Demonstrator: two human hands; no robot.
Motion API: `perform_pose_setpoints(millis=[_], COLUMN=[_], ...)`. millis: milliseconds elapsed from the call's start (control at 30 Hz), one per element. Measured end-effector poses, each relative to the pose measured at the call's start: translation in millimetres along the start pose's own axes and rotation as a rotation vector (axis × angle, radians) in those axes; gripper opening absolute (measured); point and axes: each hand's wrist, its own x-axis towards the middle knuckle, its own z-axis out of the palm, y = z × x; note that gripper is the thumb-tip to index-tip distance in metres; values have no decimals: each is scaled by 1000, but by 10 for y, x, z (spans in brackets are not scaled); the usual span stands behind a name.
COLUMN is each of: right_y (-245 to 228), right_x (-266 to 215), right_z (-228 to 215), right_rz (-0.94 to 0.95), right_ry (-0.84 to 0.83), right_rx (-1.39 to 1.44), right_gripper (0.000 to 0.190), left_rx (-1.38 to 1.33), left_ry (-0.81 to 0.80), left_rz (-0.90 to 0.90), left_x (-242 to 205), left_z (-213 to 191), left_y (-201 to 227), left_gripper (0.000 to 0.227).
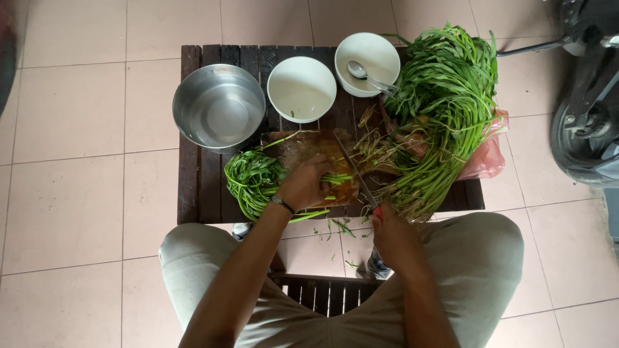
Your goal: The person trims and cuts leafy greens on a wooden cutting board using a knife, placing pieces into a bowl.
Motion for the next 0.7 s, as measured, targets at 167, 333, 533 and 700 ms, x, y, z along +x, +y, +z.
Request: perform_pose_setpoints(millis=[167, 333, 533, 700], right_y=[3, 1, -20, 15], right_x=[11, -2, 72, 207], right_z=[18, 19, 65, 51], right_rz=[6, -4, 19, 25], right_ry=[-17, 4, -28, -103], right_rx=[7, -16, 19, -40], right_gripper=[24, 24, 23, 23], left_rx=[39, 3, 14, 69], left_ry=[37, 57, 56, 56], left_rz=[43, 60, 66, 69], left_x=[-8, -18, -22, -36], left_z=[-8, -1, 19, 38], left_y=[24, 25, -11, 22], left_gripper=[32, 30, 30, 30])
